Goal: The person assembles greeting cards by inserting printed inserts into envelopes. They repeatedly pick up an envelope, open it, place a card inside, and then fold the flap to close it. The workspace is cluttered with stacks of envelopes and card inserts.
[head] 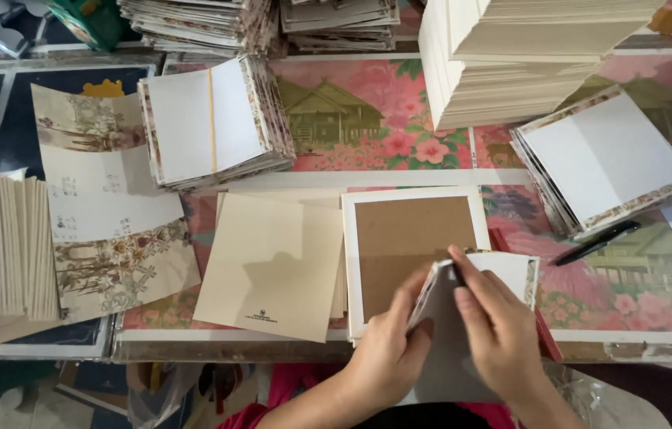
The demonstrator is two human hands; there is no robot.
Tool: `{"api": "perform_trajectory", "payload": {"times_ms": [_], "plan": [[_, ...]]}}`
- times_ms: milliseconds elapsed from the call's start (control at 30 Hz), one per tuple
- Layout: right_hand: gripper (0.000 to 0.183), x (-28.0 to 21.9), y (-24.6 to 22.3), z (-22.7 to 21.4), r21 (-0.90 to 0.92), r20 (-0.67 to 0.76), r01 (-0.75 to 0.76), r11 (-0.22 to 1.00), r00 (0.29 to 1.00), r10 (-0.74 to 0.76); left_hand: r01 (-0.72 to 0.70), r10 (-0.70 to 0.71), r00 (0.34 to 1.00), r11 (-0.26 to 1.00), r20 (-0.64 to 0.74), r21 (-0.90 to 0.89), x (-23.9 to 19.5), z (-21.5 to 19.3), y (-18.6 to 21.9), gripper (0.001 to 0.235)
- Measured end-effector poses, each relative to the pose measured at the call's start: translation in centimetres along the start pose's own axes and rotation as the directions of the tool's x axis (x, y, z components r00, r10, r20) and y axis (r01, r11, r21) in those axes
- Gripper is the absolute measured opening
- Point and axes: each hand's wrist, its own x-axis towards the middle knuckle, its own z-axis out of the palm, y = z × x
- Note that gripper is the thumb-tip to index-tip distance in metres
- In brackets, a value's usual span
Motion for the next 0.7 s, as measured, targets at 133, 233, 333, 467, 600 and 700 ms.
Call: {"api": "perform_trajectory", "payload": {"times_ms": [133, 233, 333, 467, 600, 700], "plan": [[0.045, -0.9, 1.9, -1.3, 0.15, 0.174, -0.079, 0.986, 0.983, 0.052, -0.362, 0.304, 0.924, 0.89, -0.232, -0.278, 1.0, 0.0, -2.5, 0.079], [0.043, -2.0, 4.6, -3.5, 0.083, 0.538, -0.126, 0.989, 0.841, 0.062, -0.327, 0.32, 0.927, 0.945, -0.194, -0.002, 0.7, -2.1, -1.9, 0.053], [0.045, -3.1, 6.2, -7.6, -0.052, 0.637, -0.406, 0.913, 0.69, 0.343, -0.226, 0.234, 0.972, 0.954, 0.02, -0.198, 0.9, -4.0, -1.6, 0.073], [0.045, -7.4, 11.9, -11.0, -0.024, 0.768, -0.431, 0.902, 0.57, 0.293, -0.035, 0.117, 0.981, 0.891, 0.156, -0.453, 2.3, -5.9, -1.8, 0.086], [0.044, -11.5, 16.3, -13.2, -0.434, 0.677, -0.603, 0.67, 0.272, 0.684, 0.014, -0.084, 0.991, 0.847, -0.109, -0.532, 2.8, -7.1, -2.1, 0.047], [0.045, -13.8, 25.3, -21.0, -0.372, 0.675, -0.675, 0.637, 0.275, 0.685, -0.133, 0.069, 0.924, 0.98, -0.375, -0.147, 3.3, -8.3, -1.9, 0.045]]}}
